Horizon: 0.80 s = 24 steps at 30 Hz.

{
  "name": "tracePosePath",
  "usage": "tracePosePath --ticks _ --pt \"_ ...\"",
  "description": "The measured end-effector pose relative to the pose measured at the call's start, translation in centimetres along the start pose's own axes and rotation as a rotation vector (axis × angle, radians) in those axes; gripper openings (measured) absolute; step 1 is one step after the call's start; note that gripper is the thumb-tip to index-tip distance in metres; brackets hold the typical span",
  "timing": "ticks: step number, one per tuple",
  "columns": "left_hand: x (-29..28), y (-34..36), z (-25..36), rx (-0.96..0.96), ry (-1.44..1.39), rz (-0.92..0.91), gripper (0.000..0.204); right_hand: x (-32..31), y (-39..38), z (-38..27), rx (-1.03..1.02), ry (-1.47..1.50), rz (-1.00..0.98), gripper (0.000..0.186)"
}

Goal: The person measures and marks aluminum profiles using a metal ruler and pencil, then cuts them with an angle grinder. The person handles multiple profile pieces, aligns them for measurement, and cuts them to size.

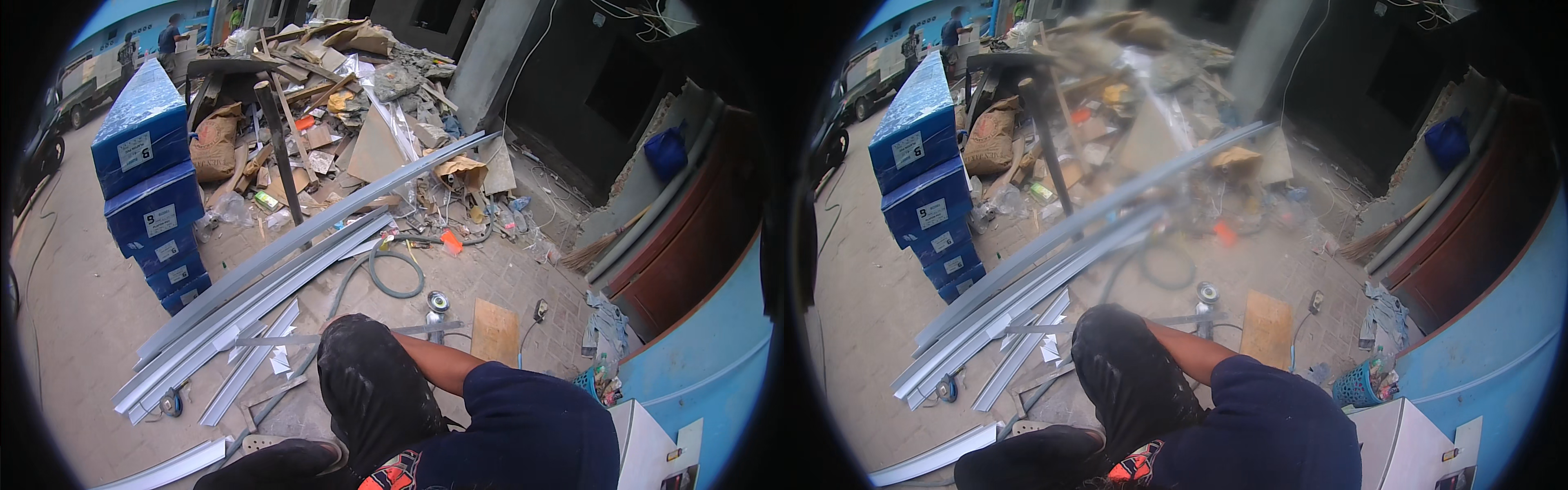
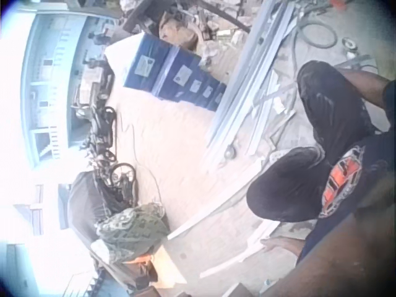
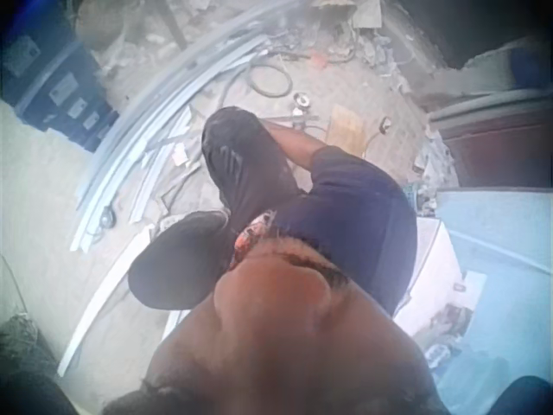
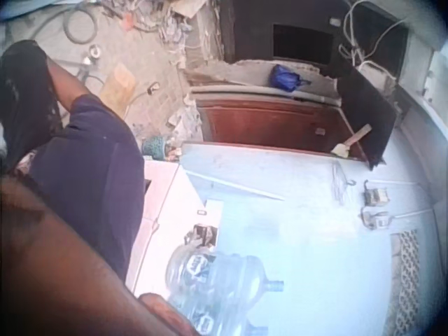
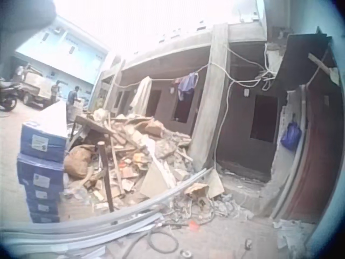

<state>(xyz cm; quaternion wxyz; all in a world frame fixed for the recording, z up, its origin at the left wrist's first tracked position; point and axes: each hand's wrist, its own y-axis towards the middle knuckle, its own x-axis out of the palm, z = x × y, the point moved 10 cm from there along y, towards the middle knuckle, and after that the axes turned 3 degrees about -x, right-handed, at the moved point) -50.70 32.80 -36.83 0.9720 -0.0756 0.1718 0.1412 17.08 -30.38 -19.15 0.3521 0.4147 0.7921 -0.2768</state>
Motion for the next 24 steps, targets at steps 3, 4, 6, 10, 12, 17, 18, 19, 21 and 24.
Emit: tracePosePath --ticks 3,4,6,10,12,17,18,19,21,24 --pt "0.0 -1.9 4.9 0.191 -0.040 0.064 0.074 0.0 -0.5 0.4 -0.009 0.010 -0.004 0.045" --pt "0.8 -2.6 6.9 0.252 -0.071 0.060 0.078 0.2 -0.6 0.5 -0.020 0.017 -0.010 0.045" --pt "4.2 -4.4 11.7 0.367 -0.154 -0.018 0.086 0.8 -0.6 0.6 -0.044 0.037 -0.027 0.046" --pt "13.6 -9.5 24.9 0.682 -0.064 -0.106 0.082 1.9 0.6 0.8 -0.111 0.084 -0.041 0.047" --pt "17.7 -12.8 30.3 0.782 0.042 -0.194 0.059 1.8 1.3 1.2 -0.134 0.126 -0.015 0.047" --pt "26.6 -22.1 38.0 0.937 0.063 -0.701 0.033 -1.1 0.7 2.6 -0.024 0.230 0.143 0.045" --pt "27.1 -24.6 39.4 1.052 -0.021 -0.747 0.035 -1.8 0.0 2.6 -0.006 0.287 0.188 0.045" --pt "28.3 -26.1 40.3 1.071 0.004 -0.825 0.036 -2.5 -0.7 2.7 0.027 0.334 0.224 0.046" --pt "30.2 -29.1 41.9 1.110 0.059 -0.978 0.040 -4.2 -1.8 2.5 0.067 0.411 0.342 0.044" --pt "32.1 -34.0 44.7 1.297 0.215 -0.948 0.063 -7.4 -2.4 2.0 0.076 0.470 0.547 0.040"
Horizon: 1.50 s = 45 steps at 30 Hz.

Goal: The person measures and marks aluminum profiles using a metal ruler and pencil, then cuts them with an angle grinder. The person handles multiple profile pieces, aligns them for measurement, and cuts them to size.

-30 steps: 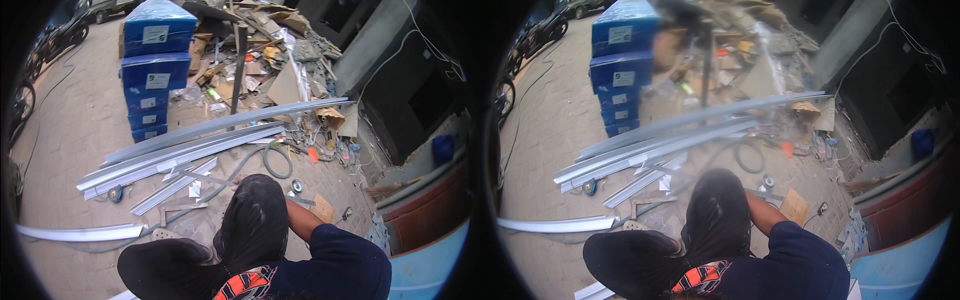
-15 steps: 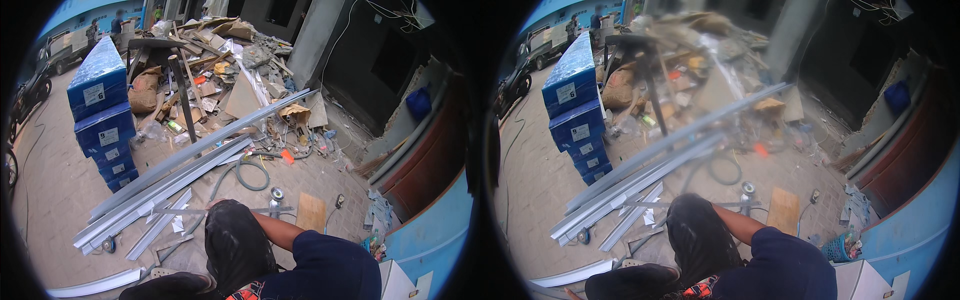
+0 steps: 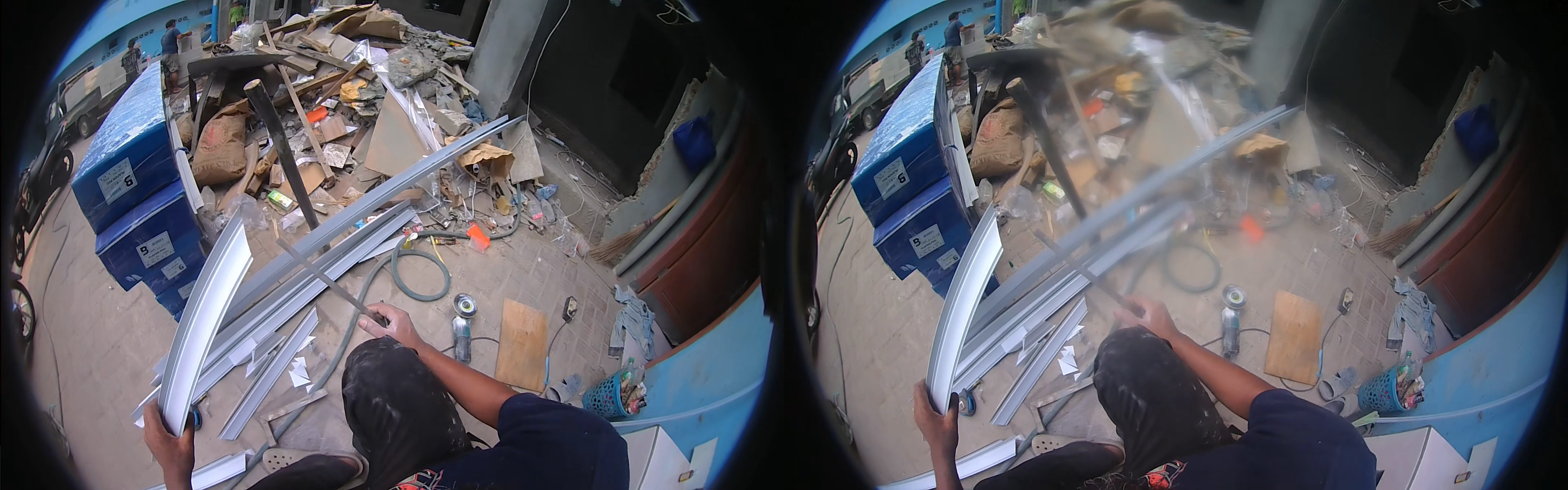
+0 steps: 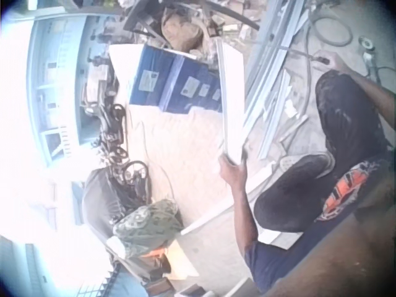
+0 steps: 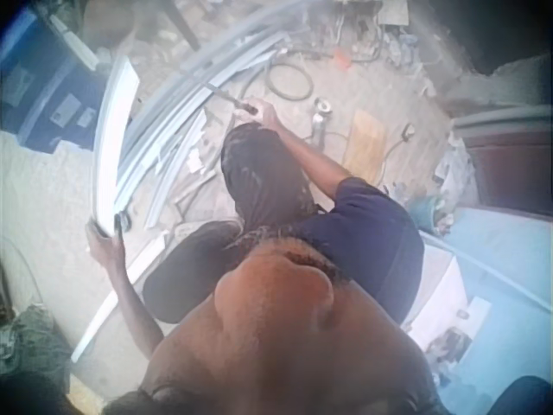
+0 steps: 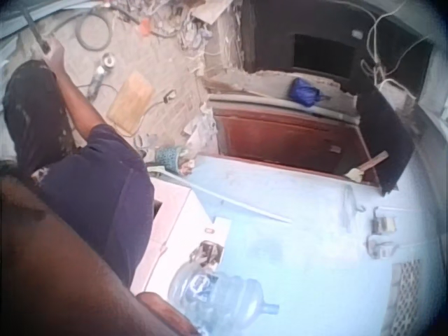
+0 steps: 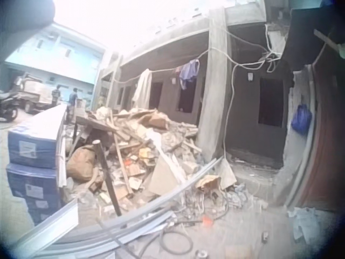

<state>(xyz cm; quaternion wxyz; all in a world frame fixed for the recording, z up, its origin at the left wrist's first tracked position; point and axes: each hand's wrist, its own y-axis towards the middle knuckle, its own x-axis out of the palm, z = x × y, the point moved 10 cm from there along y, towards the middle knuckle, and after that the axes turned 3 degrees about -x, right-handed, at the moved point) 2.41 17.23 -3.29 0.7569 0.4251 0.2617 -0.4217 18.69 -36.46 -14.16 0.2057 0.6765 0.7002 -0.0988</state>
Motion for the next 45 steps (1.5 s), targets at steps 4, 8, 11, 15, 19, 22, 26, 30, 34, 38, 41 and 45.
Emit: tracePosePath --ticks 4,8,11,15,19,22,26,30,34,38,41,45 --pt "5.0 2.7 5.8 0.013 0.073 -0.249 0.065 -2.0 2.4 -2.6 -0.114 0.228 0.181 0.037" --pt "9.7 2.6 10.8 0.139 0.097 -0.332 0.063 -2.7 4.4 -2.4 -0.080 0.422 0.260 0.046" --pt "11.7 1.0 9.2 0.030 0.195 -0.517 0.061 -2.5 4.9 -1.6 -0.050 0.392 0.226 0.051" --pt "9.8 1.5 7.5 -0.057 0.267 -0.473 0.063 0.6 5.3 -0.2 0.091 0.388 0.072 0.056" --pt "12.4 3.1 10.5 0.036 0.278 -0.504 0.065 4.0 6.5 -2.3 0.046 0.400 -0.011 0.057" --pt "16.7 3.8 14.5 0.184 0.237 -0.511 0.069 4.4 8.5 -4.3 -0.027 0.467 0.018 0.053" --pt "24.0 1.0 18.4 0.324 0.010 -0.545 0.069 1.5 9.7 -3.3 0.046 0.561 0.155 0.048" --pt "33.1 -2.2 15.0 0.332 -0.283 -0.734 0.059 -2.4 9.4 -3.9 0.120 0.414 0.393 0.054" --pt "40.6 -0.1 -2.9 -0.235 0.277 -0.745 0.051 -6.3 10.2 -9.6 0.063 0.162 0.337 0.059" --pt "40.5 -3.5 -11.0 -0.376 0.325 -0.577 0.058 -6.1 10.7 -12.5 -0.084 0.073 0.433 0.055" --pt "41.1 -5.9 -10.8 -0.284 0.306 -0.629 0.058 -3.2 11.1 -11.5 -0.079 -0.014 0.364 0.048" --pt "40.3 -6.7 -8.6 -0.306 0.142 -0.645 0.059 -1.1 11.6 -7.8 0.200 0.031 0.194 0.047"
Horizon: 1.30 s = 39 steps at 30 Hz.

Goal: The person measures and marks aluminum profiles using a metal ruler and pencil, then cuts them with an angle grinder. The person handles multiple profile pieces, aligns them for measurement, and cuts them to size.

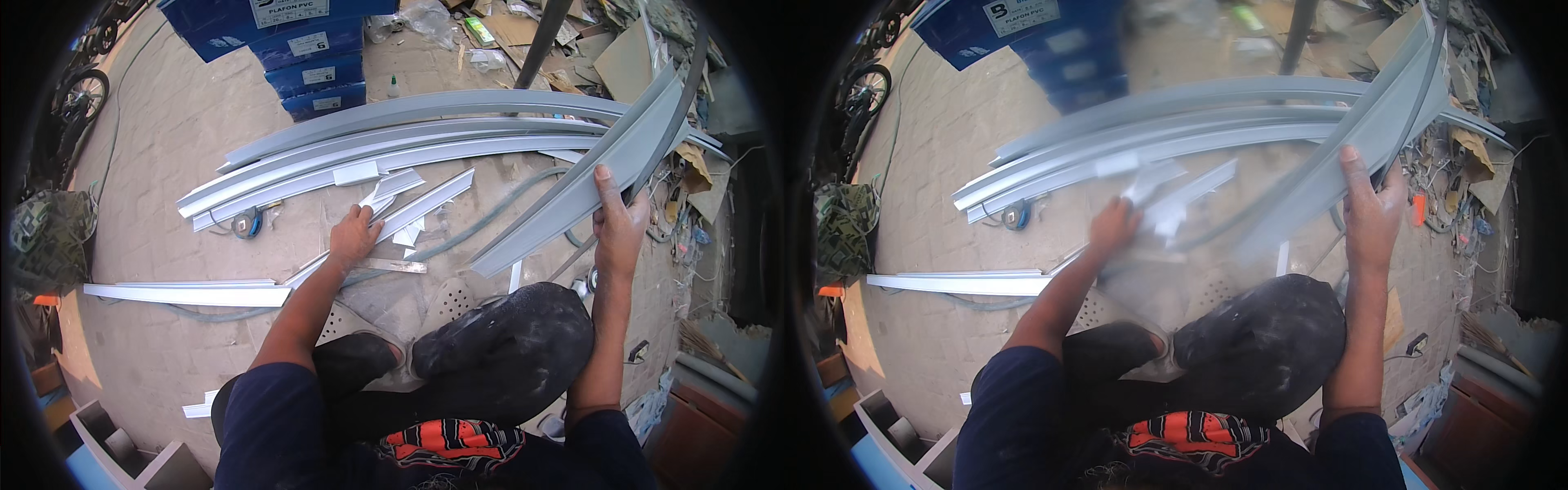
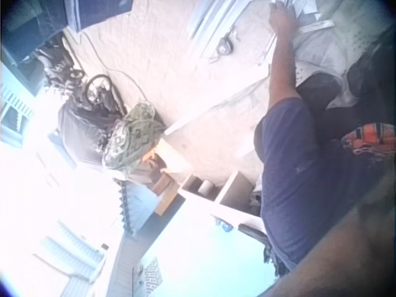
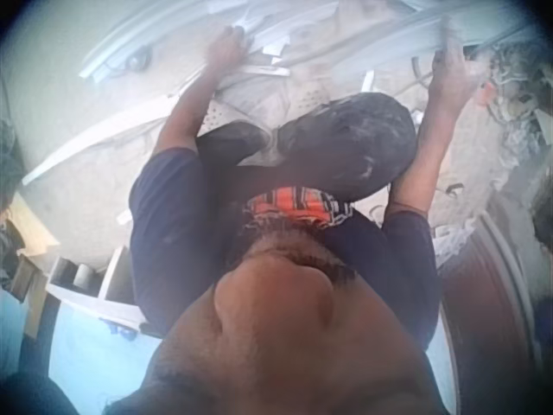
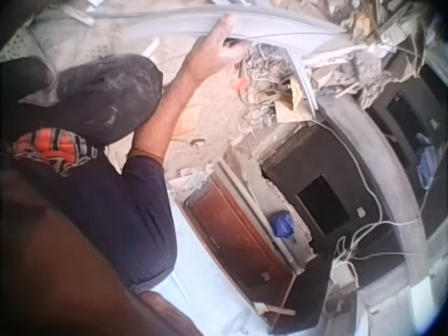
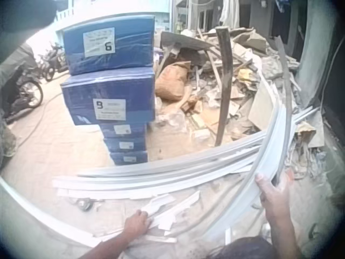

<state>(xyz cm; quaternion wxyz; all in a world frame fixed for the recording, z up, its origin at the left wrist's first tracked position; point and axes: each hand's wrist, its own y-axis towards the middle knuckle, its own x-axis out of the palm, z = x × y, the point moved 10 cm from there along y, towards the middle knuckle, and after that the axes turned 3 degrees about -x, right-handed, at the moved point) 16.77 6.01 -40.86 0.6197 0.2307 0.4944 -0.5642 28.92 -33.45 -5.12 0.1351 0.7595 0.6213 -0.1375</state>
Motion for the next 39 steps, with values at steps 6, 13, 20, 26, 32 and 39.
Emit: tracePosePath --ticks 6,13,20,26,32,39 --pt "-3.2 3.5 4.9 0.069 0.118 0.320 0.073 1.4 -0.1 -1.6 -0.241 -0.005 -0.025 0.048" --pt "0.3 6.7 4.0 0.191 0.307 0.117 0.070 2.5 -0.5 -2.3 -0.313 -0.064 -0.090 0.050" --pt "-3.0 3.2 2.0 0.280 0.337 0.222 0.059 3.2 -0.5 -2.0 -0.284 -0.026 -0.141 0.053" --pt "4.3 -0.9 3.9 0.082 0.256 -0.204 0.058 2.5 -1.0 -2.9 -0.301 -0.021 -0.115 0.057" --pt "3.3 -1.2 5.6 0.179 0.440 0.095 0.059 2.1 -1.0 -2.2 -0.219 0.107 -0.179 0.047" --pt "-9.4 1.0 18.5 0.353 -0.825 0.016 0.052 1.6 0.6 0.2 -0.304 0.021 -0.040 0.051"
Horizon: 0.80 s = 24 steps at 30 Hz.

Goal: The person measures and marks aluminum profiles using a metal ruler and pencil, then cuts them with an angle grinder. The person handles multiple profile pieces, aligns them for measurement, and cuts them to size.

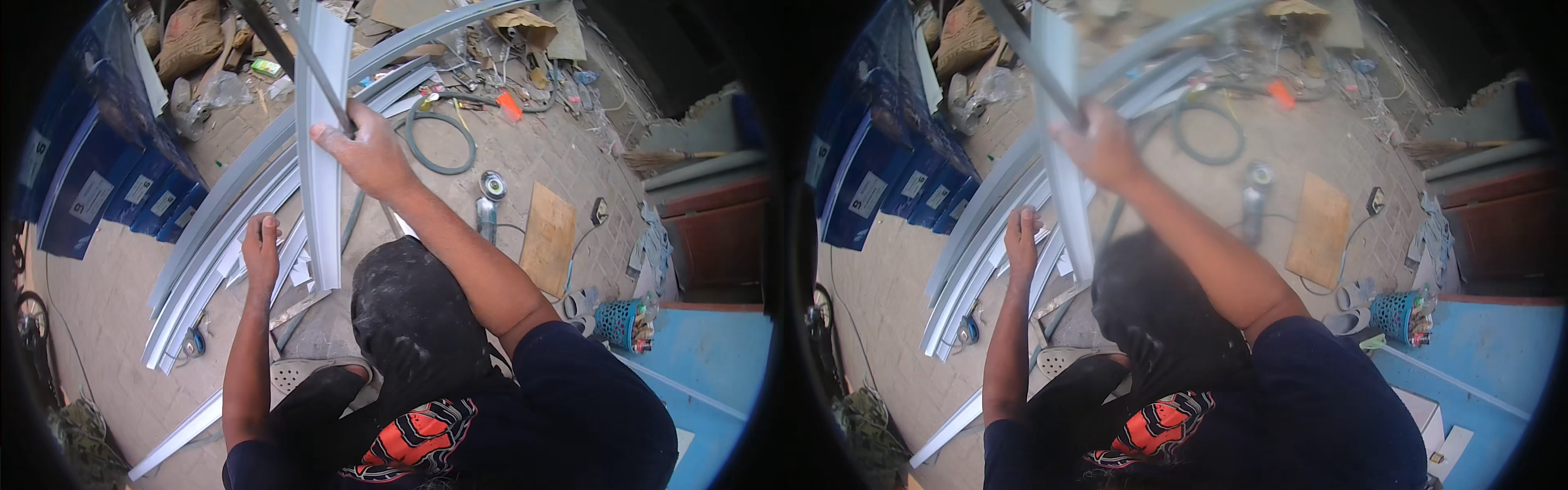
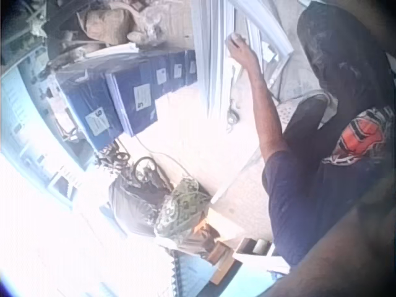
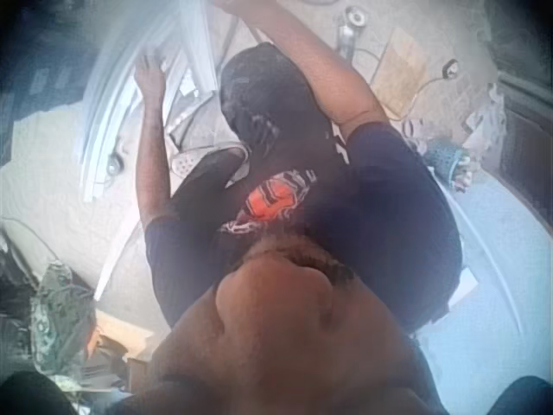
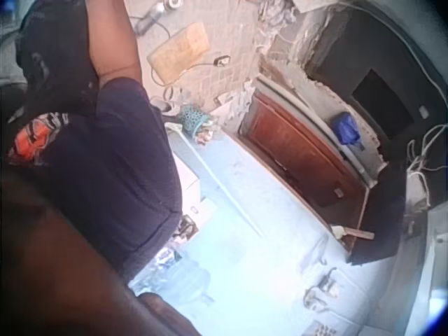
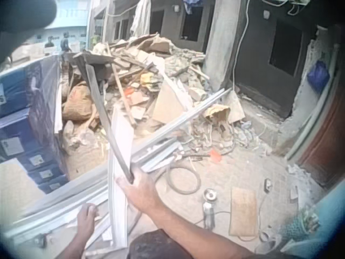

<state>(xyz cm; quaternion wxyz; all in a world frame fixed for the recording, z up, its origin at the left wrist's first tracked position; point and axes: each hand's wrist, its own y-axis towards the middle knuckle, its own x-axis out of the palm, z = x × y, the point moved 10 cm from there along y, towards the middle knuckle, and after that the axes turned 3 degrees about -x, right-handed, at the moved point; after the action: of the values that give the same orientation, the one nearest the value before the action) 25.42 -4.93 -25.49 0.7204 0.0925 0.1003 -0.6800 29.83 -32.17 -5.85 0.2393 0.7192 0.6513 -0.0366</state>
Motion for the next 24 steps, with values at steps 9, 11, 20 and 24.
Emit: tracePosePath --ticks 9,11,20,24 --pt "0.7 -3.3 19.1 0.322 0.570 0.050 0.097 -1.1 -2.1 -6.7 -0.149 0.311 0.186 0.041" --pt "-0.8 -3.6 19.6 0.277 0.494 0.023 0.092 -0.7 -2.3 -7.3 -0.169 0.416 0.150 0.043" --pt "-8.1 -8.8 21.6 0.288 0.706 -0.049 0.084 -1.5 -2.5 -6.5 -0.177 0.435 0.234 0.050" --pt "-8.8 -10.7 22.5 0.295 0.817 0.037 0.082 -2.1 -2.7 -6.7 -0.213 0.463 0.344 0.061"
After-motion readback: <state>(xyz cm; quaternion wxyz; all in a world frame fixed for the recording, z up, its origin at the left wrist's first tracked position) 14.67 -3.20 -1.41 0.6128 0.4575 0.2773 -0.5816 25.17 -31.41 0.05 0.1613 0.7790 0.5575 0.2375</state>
